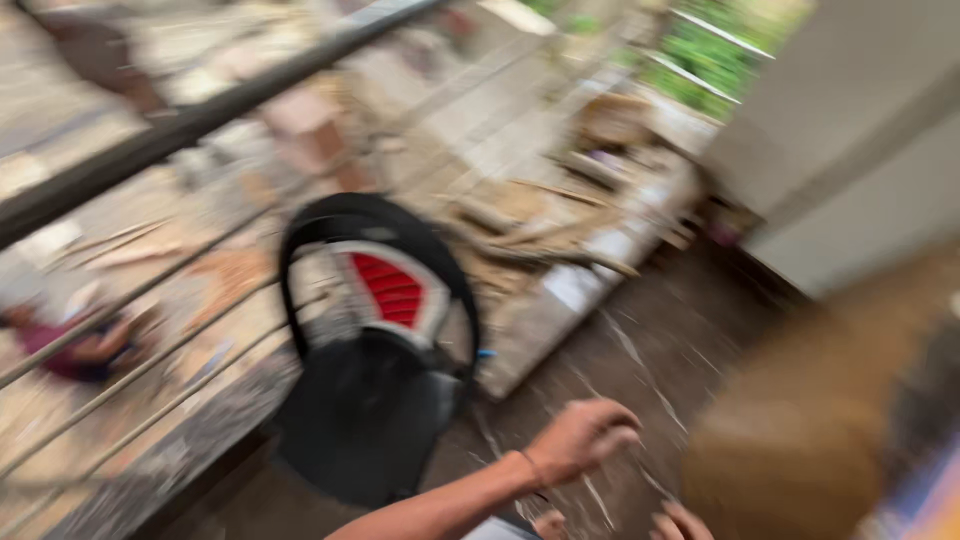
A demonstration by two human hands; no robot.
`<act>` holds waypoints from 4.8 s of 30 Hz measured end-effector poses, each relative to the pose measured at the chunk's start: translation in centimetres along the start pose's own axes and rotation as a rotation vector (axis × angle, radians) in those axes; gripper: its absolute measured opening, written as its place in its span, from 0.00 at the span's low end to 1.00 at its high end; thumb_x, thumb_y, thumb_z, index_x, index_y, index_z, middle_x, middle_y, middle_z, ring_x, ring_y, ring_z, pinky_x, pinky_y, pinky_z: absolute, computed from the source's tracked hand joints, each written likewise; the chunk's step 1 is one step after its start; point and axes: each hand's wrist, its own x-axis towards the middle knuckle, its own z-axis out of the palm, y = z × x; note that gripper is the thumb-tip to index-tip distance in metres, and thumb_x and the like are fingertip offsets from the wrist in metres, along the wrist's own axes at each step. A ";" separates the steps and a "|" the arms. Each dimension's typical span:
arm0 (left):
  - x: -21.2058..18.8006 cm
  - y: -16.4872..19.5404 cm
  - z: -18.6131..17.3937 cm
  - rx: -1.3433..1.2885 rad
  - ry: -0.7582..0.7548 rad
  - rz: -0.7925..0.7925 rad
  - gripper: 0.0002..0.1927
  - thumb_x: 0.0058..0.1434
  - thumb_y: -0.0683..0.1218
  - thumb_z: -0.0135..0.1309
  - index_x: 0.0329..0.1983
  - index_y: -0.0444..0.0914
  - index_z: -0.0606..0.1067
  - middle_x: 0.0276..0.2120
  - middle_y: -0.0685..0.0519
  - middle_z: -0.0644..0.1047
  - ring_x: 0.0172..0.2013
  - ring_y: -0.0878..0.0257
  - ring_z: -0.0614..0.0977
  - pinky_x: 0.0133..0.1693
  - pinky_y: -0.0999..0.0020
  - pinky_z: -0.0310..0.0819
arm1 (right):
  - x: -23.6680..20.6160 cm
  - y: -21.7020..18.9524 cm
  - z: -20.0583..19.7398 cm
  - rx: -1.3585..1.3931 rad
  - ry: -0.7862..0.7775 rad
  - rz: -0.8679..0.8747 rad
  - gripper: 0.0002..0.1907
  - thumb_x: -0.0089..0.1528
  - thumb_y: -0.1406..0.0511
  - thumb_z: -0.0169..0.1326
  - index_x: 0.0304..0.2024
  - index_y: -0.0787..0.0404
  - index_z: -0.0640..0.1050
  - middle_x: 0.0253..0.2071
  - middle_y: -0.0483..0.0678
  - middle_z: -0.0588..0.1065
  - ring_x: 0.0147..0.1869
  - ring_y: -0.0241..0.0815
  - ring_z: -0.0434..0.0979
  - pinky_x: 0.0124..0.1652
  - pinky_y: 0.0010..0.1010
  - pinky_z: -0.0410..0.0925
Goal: The person smooths a paper template flat against a carved wooden door panel lying on the floor, then cuts the paper along a marked line using a knife, holding the paper steady with one hand. They later fetch a tape roll, tape the paper on the panel, and handle sheets of sandpaper at a nearby desk.
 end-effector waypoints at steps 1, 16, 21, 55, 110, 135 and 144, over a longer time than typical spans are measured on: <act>1.3 0.8 1.3 -0.029 -0.003 -0.018 0.11 0.67 0.46 0.56 0.48 0.34 0.79 0.43 0.42 0.82 0.44 0.50 0.84 0.47 0.60 0.79 | -0.1 -0.7 -1.6 0.001 -0.001 -0.026 0.13 0.62 0.67 0.58 0.48 0.63 0.84 0.41 0.52 0.85 0.40 0.39 0.88 0.42 0.29 0.78; 24.1 -4.8 12.7 -0.068 -0.327 -0.231 0.11 0.64 0.45 0.56 0.45 0.35 0.79 0.37 0.48 0.85 0.38 0.59 0.87 0.39 0.65 0.79 | 11.6 -6.0 -10.8 0.244 0.237 0.094 0.13 0.61 0.66 0.58 0.48 0.63 0.81 0.34 0.47 0.84 0.35 0.34 0.87 0.34 0.26 0.78; 35.9 -6.2 14.4 -0.040 -0.463 -0.135 0.11 0.65 0.46 0.56 0.46 0.35 0.79 0.39 0.48 0.85 0.41 0.60 0.88 0.41 0.66 0.79 | 20.1 -7.8 -11.9 0.176 0.339 0.147 0.13 0.62 0.66 0.57 0.48 0.63 0.81 0.32 0.48 0.84 0.34 0.36 0.86 0.35 0.26 0.77; 97.1 -6.4 50.0 -0.123 -0.853 0.242 0.13 0.67 0.44 0.53 0.51 0.33 0.77 0.47 0.43 0.82 0.49 0.54 0.84 0.49 0.61 0.77 | 55.5 -24.6 -39.4 0.259 1.392 0.388 0.15 0.70 0.69 0.52 0.56 0.72 0.80 0.40 0.60 0.85 0.27 0.48 0.75 0.25 0.32 0.65; 110.6 -17.7 80.8 0.186 -1.579 0.221 0.15 0.40 0.32 0.63 0.27 0.36 0.70 0.32 0.48 0.72 0.37 0.53 0.76 0.40 0.59 0.72 | 85.7 30.5 -67.9 -0.685 0.168 0.709 0.32 0.63 0.70 0.43 0.70 0.73 0.59 0.42 0.65 0.79 0.41 0.60 0.83 0.40 0.46 0.78; 110.3 -16.5 81.0 0.308 -1.550 0.249 0.14 0.42 0.38 0.65 0.26 0.37 0.71 0.31 0.48 0.71 0.38 0.51 0.75 0.40 0.58 0.70 | 78.1 32.6 -77.8 -0.732 0.439 1.027 0.31 0.63 0.50 0.57 0.61 0.61 0.68 0.51 0.62 0.77 0.50 0.60 0.82 0.47 0.48 0.75; 110.5 -16.7 80.8 0.282 -1.557 0.253 0.14 0.42 0.38 0.65 0.27 0.37 0.70 0.32 0.48 0.70 0.38 0.51 0.74 0.41 0.58 0.70 | 80.4 27.2 -72.5 -0.775 0.551 0.739 0.32 0.58 0.66 0.55 0.66 0.64 0.68 0.67 0.68 0.68 0.52 0.61 0.81 0.45 0.44 0.78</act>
